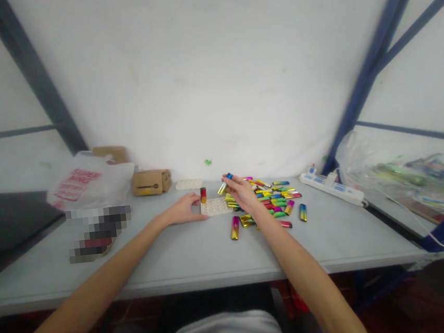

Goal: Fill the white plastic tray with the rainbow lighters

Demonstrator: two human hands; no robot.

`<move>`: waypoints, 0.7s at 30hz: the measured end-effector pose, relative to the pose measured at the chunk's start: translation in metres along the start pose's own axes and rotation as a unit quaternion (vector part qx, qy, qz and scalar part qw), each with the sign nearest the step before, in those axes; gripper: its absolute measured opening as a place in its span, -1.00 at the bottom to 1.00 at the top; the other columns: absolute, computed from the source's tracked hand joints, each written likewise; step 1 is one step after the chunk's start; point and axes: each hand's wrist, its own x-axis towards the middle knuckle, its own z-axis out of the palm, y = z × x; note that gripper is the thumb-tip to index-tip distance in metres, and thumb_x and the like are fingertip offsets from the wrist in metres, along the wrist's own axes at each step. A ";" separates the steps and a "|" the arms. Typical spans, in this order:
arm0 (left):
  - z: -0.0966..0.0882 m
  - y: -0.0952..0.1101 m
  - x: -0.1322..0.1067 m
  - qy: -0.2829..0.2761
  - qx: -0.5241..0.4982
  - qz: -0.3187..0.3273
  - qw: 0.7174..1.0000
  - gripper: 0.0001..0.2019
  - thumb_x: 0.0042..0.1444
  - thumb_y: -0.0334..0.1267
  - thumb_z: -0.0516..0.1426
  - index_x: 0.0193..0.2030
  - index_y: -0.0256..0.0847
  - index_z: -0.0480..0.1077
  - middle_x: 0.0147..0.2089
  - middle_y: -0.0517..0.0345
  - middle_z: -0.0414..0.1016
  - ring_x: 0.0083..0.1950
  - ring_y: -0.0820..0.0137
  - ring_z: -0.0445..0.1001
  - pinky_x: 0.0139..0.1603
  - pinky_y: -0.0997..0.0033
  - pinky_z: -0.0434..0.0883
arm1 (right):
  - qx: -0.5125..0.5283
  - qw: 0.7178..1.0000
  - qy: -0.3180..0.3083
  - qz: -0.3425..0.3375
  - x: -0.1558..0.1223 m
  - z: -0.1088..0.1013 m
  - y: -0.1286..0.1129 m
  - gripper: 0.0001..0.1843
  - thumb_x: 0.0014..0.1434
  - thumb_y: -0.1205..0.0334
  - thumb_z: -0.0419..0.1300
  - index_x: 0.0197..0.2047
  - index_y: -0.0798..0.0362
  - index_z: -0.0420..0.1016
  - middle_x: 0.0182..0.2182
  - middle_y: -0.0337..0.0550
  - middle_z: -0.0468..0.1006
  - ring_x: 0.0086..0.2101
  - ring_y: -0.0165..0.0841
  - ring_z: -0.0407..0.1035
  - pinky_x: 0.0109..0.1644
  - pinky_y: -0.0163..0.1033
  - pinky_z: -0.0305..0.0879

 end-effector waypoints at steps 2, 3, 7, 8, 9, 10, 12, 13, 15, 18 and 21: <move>-0.004 0.000 0.000 -0.011 0.001 -0.004 1.000 -0.37 -0.17 0.33 0.24 -0.23 -0.24 0.45 -0.27 0.07 0.41 -0.24 0.20 0.38 -0.21 0.30 0.29 | 0.023 0.999 -0.016 0.020 -0.004 0.006 0.001 -0.62 -0.08 0.05 0.47 -0.19 0.02 0.60 -0.29 -0.21 0.55 -0.31 -0.42 0.39 -0.31 -0.34 0.33; -0.007 -0.002 0.000 -0.019 -0.002 -0.010 1.000 -0.37 -0.18 0.33 0.24 -0.23 -0.24 0.45 -0.27 0.08 0.42 -0.25 0.22 0.38 -0.24 0.32 0.28 | 0.027 0.999 -0.023 0.029 -0.005 0.008 0.001 -0.61 -0.05 0.02 0.46 -0.18 0.01 0.59 -0.32 -0.23 0.53 -0.34 -0.43 0.38 -0.30 -0.34 0.34; -0.024 -0.018 -0.005 -0.057 -0.009 -0.056 0.997 -0.38 -0.21 0.31 0.26 -0.20 -0.19 0.44 -0.28 0.13 0.43 -0.28 0.26 0.38 -0.30 0.38 0.24 | 0.021 0.999 -0.040 0.031 -0.006 0.009 0.001 -0.54 0.00 -0.10 0.41 -0.10 -0.03 0.50 -0.42 -0.30 0.47 -0.45 -0.46 0.33 -0.36 -0.33 0.32; -0.030 -0.024 -0.008 -0.069 -0.003 -0.070 0.995 -0.36 -0.23 0.31 0.26 -0.19 -0.20 0.44 -0.28 0.13 0.43 -0.28 0.26 0.38 -0.31 0.38 0.23 | 0.018 0.999 -0.039 0.024 -0.006 0.008 0.001 -0.52 0.01 -0.12 0.40 -0.09 -0.03 0.48 -0.43 -0.30 0.47 -0.49 -0.48 0.30 -0.39 -0.34 0.29; -0.035 -0.029 -0.010 -0.081 0.002 -0.080 0.994 -0.35 -0.24 0.31 0.27 -0.18 -0.21 0.44 -0.28 0.13 0.42 -0.29 0.26 0.38 -0.32 0.37 0.23 | 0.017 0.999 -0.036 0.018 -0.005 0.006 0.000 -0.51 0.02 -0.13 0.39 -0.09 -0.03 0.45 -0.43 -0.31 0.47 -0.53 -0.50 0.26 -0.44 -0.36 0.25; -0.040 -0.034 -0.013 -0.092 0.005 -0.086 0.992 -0.33 -0.26 0.31 0.27 -0.16 -0.22 0.44 -0.27 0.12 0.42 -0.29 0.26 0.38 -0.33 0.37 0.23 | 0.016 0.999 -0.033 0.013 -0.004 0.005 0.000 -0.51 0.03 -0.14 0.38 -0.09 -0.03 0.44 -0.44 -0.31 0.46 -0.56 -0.52 0.22 -0.48 -0.37 0.20; -0.046 -0.040 -0.018 -0.106 -0.001 -0.096 0.990 -0.30 -0.29 0.30 0.29 -0.13 -0.22 0.44 -0.27 0.13 0.42 -0.30 0.27 0.39 -0.34 0.38 0.24 | 0.013 1.000 -0.025 0.007 -0.002 0.002 -0.001 -0.51 0.03 -0.14 0.36 -0.09 -0.03 0.42 -0.47 -0.34 0.41 -0.60 -0.55 0.13 -0.54 -0.40 0.08; -0.048 -0.042 -0.019 -0.109 -0.009 -0.097 0.989 -0.30 -0.28 0.30 0.29 -0.11 -0.22 0.44 -0.27 0.14 0.42 -0.29 0.27 0.39 -0.33 0.38 0.25 | 0.008 1.000 -0.022 0.005 -0.002 0.001 -0.001 -0.52 0.04 -0.14 0.36 -0.10 -0.02 0.41 -0.49 -0.36 0.38 -0.62 -0.56 0.09 -0.56 -0.41 0.02; -0.046 -0.040 -0.019 -0.110 -0.017 -0.095 0.989 -0.31 -0.25 0.30 0.28 -0.11 -0.20 0.44 -0.26 0.15 0.42 -0.27 0.28 0.40 -0.33 0.40 0.25 | -0.009 1.000 -0.020 0.002 -0.002 0.000 -0.001 -0.54 0.06 -0.15 0.34 -0.13 -0.02 0.41 -0.54 -0.41 0.27 -0.64 -0.58 0.00 -0.60 -0.43 -0.10; -0.034 -0.031 -0.012 -0.100 0.003 -0.083 0.992 -0.35 -0.22 0.32 0.25 -0.18 -0.21 0.42 -0.26 0.16 0.42 -0.29 0.30 0.38 -0.34 0.41 0.23 | -0.041 0.999 -0.020 0.017 -0.002 0.002 0.000 -0.53 0.08 -0.23 0.28 -0.29 0.03 0.37 -0.62 -0.47 0.04 -0.66 -0.58 -0.18 -0.63 -0.41 -0.27; -0.017 -0.017 -0.004 -0.074 0.022 -0.059 0.995 -0.37 -0.19 0.33 0.23 -0.22 -0.23 0.39 -0.27 0.14 0.42 -0.30 0.30 0.37 -0.32 0.40 0.23 | -0.099 0.994 -0.006 0.034 -0.002 0.003 0.005 -0.45 0.05 -0.31 0.26 -0.43 0.02 0.25 -0.64 -0.47 -0.04 -0.65 -0.56 -0.23 -0.63 -0.37 -0.30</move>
